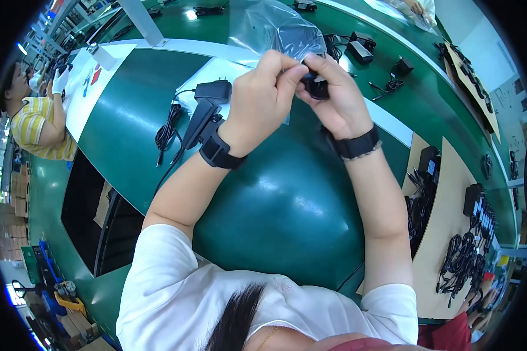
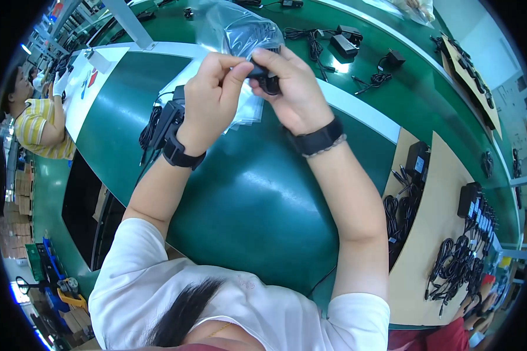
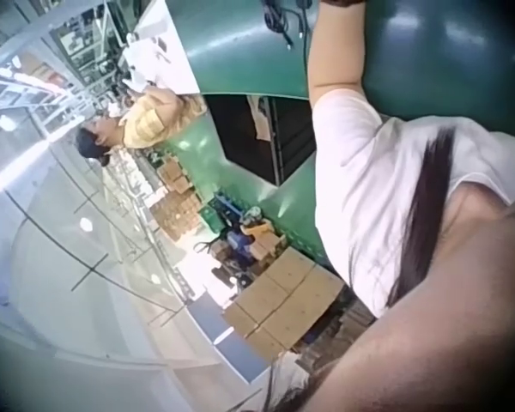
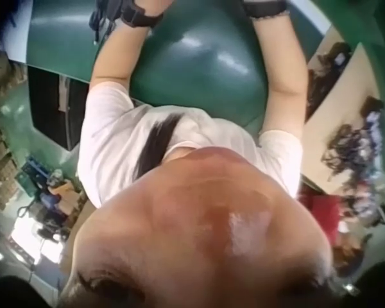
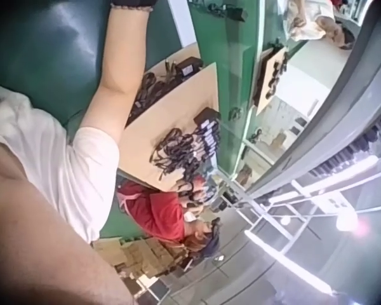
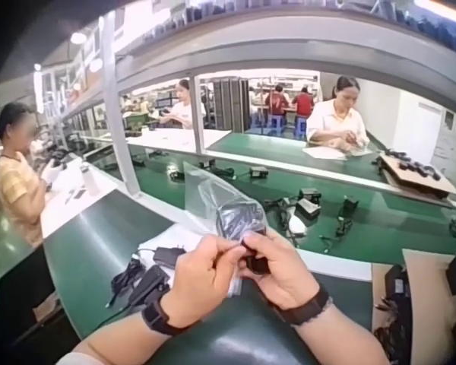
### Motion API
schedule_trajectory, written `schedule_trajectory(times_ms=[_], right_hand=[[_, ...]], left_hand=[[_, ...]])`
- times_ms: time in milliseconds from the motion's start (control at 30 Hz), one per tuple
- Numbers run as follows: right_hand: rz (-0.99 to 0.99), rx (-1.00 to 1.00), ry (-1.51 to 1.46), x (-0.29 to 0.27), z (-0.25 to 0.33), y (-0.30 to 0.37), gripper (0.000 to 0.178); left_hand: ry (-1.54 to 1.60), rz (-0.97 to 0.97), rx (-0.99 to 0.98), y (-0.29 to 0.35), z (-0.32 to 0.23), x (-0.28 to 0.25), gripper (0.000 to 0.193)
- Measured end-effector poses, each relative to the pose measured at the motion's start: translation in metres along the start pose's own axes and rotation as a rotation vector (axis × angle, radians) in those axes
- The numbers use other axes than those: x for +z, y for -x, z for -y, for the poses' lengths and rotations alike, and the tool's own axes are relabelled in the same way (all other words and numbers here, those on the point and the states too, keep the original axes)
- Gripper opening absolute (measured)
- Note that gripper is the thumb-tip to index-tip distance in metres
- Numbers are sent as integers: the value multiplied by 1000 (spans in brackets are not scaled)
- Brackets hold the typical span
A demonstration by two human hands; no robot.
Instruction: The person packages power adapters by hand, picking up an adapter and its cord, wrapping the cord around the adapter body, and sliding the unit into a plastic bag. This process is repeated for several units throughout the video.
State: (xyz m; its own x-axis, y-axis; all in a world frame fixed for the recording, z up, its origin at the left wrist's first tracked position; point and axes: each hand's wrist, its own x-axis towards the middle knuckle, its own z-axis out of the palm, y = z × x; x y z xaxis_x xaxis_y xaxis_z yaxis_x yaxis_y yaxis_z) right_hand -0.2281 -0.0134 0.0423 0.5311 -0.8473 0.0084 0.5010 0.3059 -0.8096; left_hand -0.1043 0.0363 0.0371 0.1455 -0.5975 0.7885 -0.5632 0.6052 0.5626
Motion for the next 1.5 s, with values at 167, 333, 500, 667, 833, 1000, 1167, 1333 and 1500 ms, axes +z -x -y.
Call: schedule_trajectory(times_ms=[167, 333, 500, 667, 833, 1000, 1167, 1333, 1500], right_hand=[[51, -678, 808, -1, -3, -9, 58], [-18, -883, 1024, 8, -7, -2, 55], [-11, -38, 102, 14, 11, 11, 19], [60, -339, 175, 29, 5, 11, 25], [16, -828, 938, 6, -20, -10, 52], [130, -305, 424, 11, -8, -5, 51], [273, -233, 441, 17, 18, 10, 51], [333, -205, 571, 36, 19, 20, 47], [180, -283, 571, 35, 6, 23, 44]], left_hand=[[-117, -3, 197, -4, -3, -11, 9], [-161, 78, 358, -2, -8, -9, 9], [-61, 100, 32, 4, -21, 3, 9], [-18, -44, 244, 8, -18, 4, 10], [-33, 7, 497, 20, -22, 15, 13], [-43, 10, 216, 10, -24, 5, 15], [-700, -162, 334, -38, -17, -67, 59], [853, 346, -557, -47, 7, -74, 52], [1002, 46, -603, -22, -1, -22, 42]])
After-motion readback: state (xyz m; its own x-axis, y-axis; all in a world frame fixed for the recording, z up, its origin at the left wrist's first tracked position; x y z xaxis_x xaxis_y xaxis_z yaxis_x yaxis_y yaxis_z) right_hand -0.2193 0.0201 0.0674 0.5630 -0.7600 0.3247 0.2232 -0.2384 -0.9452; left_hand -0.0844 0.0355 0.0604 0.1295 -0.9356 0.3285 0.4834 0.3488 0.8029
